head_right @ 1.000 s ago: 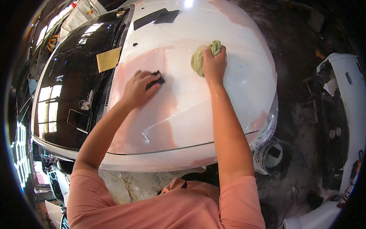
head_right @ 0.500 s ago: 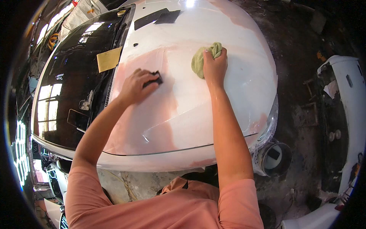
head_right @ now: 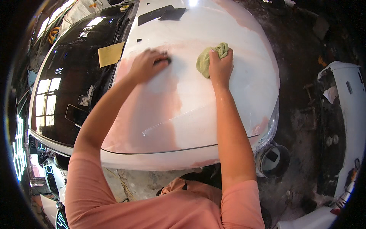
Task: The person sands the hood of a white car using a sanding block and a cloth. They repeatedly wet the sanding block in a bucket of water and wipe the surface with the cloth between sanding strokes.
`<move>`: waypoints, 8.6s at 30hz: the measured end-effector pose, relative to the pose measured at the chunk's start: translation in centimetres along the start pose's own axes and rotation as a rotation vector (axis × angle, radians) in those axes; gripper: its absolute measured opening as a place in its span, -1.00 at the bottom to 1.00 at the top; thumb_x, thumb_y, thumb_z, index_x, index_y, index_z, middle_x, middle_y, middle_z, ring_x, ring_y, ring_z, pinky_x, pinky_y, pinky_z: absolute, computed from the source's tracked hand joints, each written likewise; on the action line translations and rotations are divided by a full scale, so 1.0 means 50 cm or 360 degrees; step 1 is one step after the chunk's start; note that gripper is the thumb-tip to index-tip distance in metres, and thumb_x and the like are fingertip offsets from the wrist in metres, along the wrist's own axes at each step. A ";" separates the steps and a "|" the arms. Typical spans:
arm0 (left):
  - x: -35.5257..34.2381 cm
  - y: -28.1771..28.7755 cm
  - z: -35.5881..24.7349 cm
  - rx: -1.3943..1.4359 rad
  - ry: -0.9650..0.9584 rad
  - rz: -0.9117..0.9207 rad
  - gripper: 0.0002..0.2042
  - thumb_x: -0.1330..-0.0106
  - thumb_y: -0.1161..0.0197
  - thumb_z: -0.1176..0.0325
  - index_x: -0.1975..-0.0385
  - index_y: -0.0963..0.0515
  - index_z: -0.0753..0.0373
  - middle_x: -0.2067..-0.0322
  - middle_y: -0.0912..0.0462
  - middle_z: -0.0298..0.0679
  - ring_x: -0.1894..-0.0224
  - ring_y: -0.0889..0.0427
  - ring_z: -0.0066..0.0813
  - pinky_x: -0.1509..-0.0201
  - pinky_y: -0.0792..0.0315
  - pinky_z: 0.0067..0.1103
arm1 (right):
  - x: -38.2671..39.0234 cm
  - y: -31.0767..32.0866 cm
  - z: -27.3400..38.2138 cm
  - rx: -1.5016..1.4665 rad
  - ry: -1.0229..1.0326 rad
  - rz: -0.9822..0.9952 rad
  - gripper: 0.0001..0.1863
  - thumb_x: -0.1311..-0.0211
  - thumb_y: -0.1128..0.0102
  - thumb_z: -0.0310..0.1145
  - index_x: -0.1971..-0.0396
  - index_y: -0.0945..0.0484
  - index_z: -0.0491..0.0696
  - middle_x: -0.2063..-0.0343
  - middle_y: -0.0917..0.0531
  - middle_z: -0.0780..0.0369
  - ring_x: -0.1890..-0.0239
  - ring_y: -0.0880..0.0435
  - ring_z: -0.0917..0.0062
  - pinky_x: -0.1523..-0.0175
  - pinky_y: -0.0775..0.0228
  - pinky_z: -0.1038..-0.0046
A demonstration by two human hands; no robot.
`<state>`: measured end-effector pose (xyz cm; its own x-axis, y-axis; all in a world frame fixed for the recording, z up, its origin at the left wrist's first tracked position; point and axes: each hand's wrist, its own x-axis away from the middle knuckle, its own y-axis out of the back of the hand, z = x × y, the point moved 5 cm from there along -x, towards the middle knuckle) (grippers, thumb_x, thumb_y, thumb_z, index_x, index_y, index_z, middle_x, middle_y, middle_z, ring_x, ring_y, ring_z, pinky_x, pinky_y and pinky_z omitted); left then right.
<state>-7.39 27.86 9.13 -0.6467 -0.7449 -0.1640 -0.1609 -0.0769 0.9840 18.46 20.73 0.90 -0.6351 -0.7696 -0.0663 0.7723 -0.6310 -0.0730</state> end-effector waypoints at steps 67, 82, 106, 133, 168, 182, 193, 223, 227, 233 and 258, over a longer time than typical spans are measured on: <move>0.321 0.200 0.193 0.2274 0.0654 -0.0881 -0.70 -0.55 -0.23 0.23 -0.12 -0.62 0.28 0.20 -0.68 -0.42 0.20 -0.56 -0.78 0.07 -0.44 -0.73 | 0.077 -0.582 0.091 0.1633 0.1490 0.0711 -0.66 -0.38 -0.21 -0.07 0.10 -0.66 -0.03 -0.04 -0.60 0.16 -0.12 -0.52 0.13 -0.24 -0.42 0.01; 0.326 0.189 0.208 0.2296 0.0639 -0.0999 -0.67 -0.51 -0.28 0.17 -0.06 -0.64 0.29 0.35 -0.63 -0.43 0.43 -0.50 -0.80 0.41 -0.39 -0.74 | 0.316 0.018 0.093 0.1442 0.1613 0.1280 -0.71 -0.27 -0.38 -0.26 0.07 -0.64 -0.05 -0.08 -0.58 0.12 -0.17 -0.47 0.11 -0.31 -0.27 0.11; 0.325 0.181 0.210 0.2233 0.0657 -0.0837 -0.67 -0.54 -0.25 0.22 -0.13 -0.62 0.30 0.15 -0.68 -0.37 0.18 -0.57 -0.75 0.05 -0.48 -0.71 | 0.193 -0.585 0.072 0.1640 0.1428 0.1826 -0.15 -0.63 0.27 0.10 -0.57 0.04 -0.32 -0.60 0.01 -0.11 -0.67 0.14 0.11 -0.70 0.34 0.13; 0.324 0.178 0.196 0.2370 0.0660 -0.0912 -0.72 -0.53 -0.27 0.20 -0.03 -0.65 0.27 0.33 -0.63 -0.47 0.41 -0.49 -0.83 0.38 -0.38 -0.76 | 0.244 -0.391 0.035 0.1817 0.0980 0.1312 -0.12 -0.63 0.36 0.18 -0.57 0.01 -0.30 -0.60 0.04 -0.13 -0.67 0.14 0.09 -0.69 0.36 0.12; 0.314 0.173 0.167 0.2283 0.0736 -0.0740 -0.71 -0.53 -0.25 0.21 -0.07 -0.63 0.25 0.29 -0.63 -0.47 0.34 -0.50 -0.81 0.26 -0.39 -0.74 | 0.396 -0.218 0.070 0.1807 0.1043 0.1357 -0.10 -0.61 0.19 0.13 -0.54 0.01 -0.40 -0.58 0.02 -0.21 -0.66 0.13 0.00 -0.68 0.29 0.04; 0.313 0.184 0.201 0.2371 0.0701 -0.0956 -0.69 -0.55 -0.24 0.22 -0.09 -0.63 0.30 0.29 -0.65 -0.46 0.34 -0.51 -0.83 0.27 -0.40 -0.75 | 0.410 -0.385 0.077 0.1612 0.1218 0.1443 -0.09 -0.57 0.16 0.16 -0.51 -0.06 -0.39 -0.56 -0.06 -0.18 -0.65 0.09 0.01 -0.68 0.30 0.04; 0.312 0.186 0.189 0.2286 0.0696 -0.0895 -0.69 -0.55 -0.24 0.20 -0.07 -0.62 0.30 0.33 -0.64 -0.46 0.42 -0.49 -0.84 0.37 -0.37 -0.75 | 0.197 -0.638 0.060 0.1669 0.1031 0.1276 -0.11 -0.58 0.24 0.16 -0.55 -0.03 -0.32 -0.60 -0.01 -0.12 -0.67 0.10 0.10 -0.70 0.35 0.11; 0.295 0.079 0.122 0.2644 0.0839 -0.0580 -0.71 -0.53 -0.27 0.21 -0.03 -0.61 0.31 0.32 -0.62 -0.40 0.35 -0.50 -0.73 0.27 -0.40 -0.70 | 0.337 -0.344 0.056 0.1887 0.0579 0.0862 -0.12 -0.63 0.41 0.20 -0.57 -0.01 -0.30 -0.61 0.01 -0.08 -0.68 0.14 0.14 -0.70 0.35 0.14; 0.291 0.083 0.120 0.2642 0.0848 -0.0561 -0.71 -0.53 -0.26 0.21 -0.03 -0.60 0.32 0.30 -0.62 -0.38 0.35 -0.50 -0.71 0.27 -0.39 -0.69 | 0.194 -0.397 0.022 0.1972 0.0525 0.0881 -0.08 -0.60 0.44 0.24 -0.58 0.03 -0.28 -0.63 0.07 -0.06 -0.68 0.18 0.15 -0.70 0.41 0.15; 0.298 0.104 0.110 0.2627 0.0835 -0.0527 -0.70 -0.54 -0.25 0.20 -0.03 -0.60 0.32 0.31 -0.62 -0.40 0.38 -0.49 -0.73 0.31 -0.38 -0.69 | 0.087 -0.436 0.025 0.1958 0.0441 0.0936 -0.07 -0.59 0.46 0.25 -0.60 0.12 -0.25 -0.65 0.16 -0.01 -0.69 0.25 0.21 -0.71 0.48 0.18; 0.304 0.127 0.078 0.2657 0.0632 -0.0594 -0.28 -0.42 -0.41 0.22 -0.47 -0.20 0.30 0.04 -0.57 -0.20 0.11 -0.64 -0.54 0.15 -0.57 -0.57 | 0.539 -0.094 0.050 0.1808 0.0698 0.0746 -0.20 -0.62 0.25 0.06 -0.51 -0.13 -0.35 -0.57 -0.09 -0.13 -0.65 0.05 0.09 -0.68 0.25 0.11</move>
<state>-21.13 18.64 12.59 -0.2362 -0.9693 -0.0680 -0.9341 0.2458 -0.2590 -2.22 2.72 1.92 -0.0888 -0.9779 -0.1891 0.3640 -0.2086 0.9078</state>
